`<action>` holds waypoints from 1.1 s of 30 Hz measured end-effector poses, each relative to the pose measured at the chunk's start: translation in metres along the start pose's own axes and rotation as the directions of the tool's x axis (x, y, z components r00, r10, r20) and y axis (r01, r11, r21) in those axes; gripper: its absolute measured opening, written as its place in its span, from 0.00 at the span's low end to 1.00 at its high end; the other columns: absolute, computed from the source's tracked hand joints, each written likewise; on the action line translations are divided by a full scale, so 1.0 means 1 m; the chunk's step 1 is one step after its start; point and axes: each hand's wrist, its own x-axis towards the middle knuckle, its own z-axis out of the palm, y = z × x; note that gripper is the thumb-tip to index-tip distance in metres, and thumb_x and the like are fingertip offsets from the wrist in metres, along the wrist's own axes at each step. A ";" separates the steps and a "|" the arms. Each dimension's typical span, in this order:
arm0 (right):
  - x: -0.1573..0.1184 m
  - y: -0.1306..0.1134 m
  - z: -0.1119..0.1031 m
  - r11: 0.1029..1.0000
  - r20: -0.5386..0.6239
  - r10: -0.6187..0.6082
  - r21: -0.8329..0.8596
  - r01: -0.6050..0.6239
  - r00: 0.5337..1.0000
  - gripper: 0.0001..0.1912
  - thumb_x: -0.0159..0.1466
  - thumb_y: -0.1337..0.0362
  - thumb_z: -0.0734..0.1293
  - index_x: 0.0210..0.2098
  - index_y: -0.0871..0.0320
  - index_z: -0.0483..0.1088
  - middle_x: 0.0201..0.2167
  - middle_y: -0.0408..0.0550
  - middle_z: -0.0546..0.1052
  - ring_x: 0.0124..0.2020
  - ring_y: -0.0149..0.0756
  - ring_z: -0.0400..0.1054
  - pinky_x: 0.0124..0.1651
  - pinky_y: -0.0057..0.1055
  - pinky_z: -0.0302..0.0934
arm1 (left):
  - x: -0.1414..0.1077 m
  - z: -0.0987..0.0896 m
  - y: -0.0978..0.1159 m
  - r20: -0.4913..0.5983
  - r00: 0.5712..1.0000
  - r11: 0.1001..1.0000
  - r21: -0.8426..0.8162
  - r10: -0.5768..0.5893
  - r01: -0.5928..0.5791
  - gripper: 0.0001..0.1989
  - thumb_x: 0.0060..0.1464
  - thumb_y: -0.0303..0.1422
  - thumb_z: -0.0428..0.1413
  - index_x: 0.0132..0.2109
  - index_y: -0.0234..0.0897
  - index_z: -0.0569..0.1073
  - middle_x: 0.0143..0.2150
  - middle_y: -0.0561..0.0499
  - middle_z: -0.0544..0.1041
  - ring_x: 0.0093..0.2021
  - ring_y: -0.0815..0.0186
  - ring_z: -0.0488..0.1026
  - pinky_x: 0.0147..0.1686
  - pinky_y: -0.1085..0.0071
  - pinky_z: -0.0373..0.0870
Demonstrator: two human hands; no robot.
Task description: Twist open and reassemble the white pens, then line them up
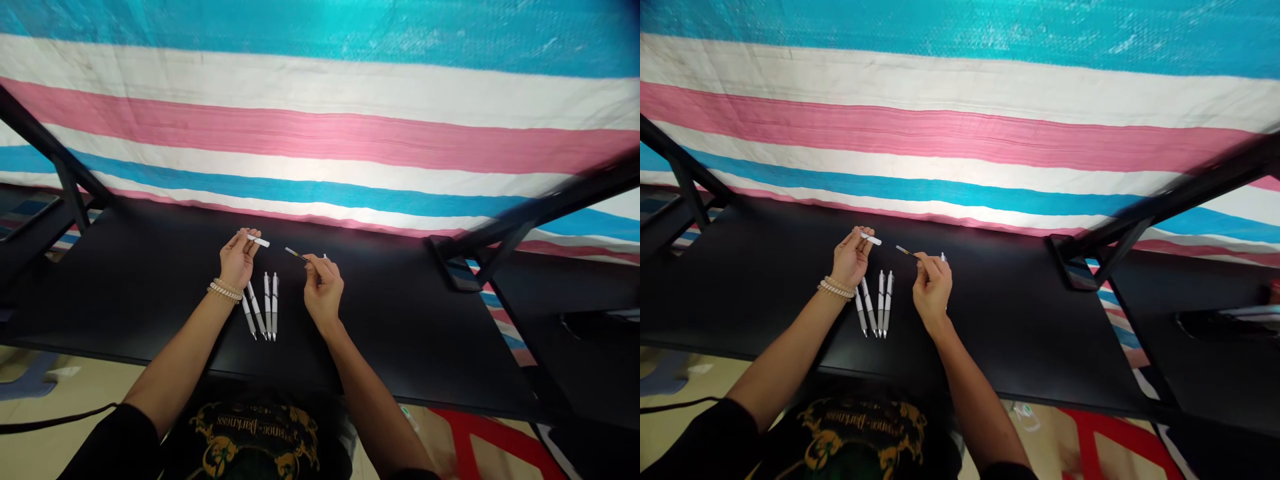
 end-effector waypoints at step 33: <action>-0.005 -0.003 0.009 0.994 0.046 -0.064 -0.086 0.068 0.997 0.12 0.69 0.67 0.60 0.46 0.54 0.74 0.34 0.48 0.74 0.38 0.39 0.66 0.43 0.39 0.64 | -0.017 0.011 -0.011 0.109 0.994 0.996 0.094 -0.006 -0.004 0.13 0.50 0.36 0.66 0.40 0.32 0.76 0.41 0.43 0.81 0.44 0.59 0.80 0.53 0.58 0.72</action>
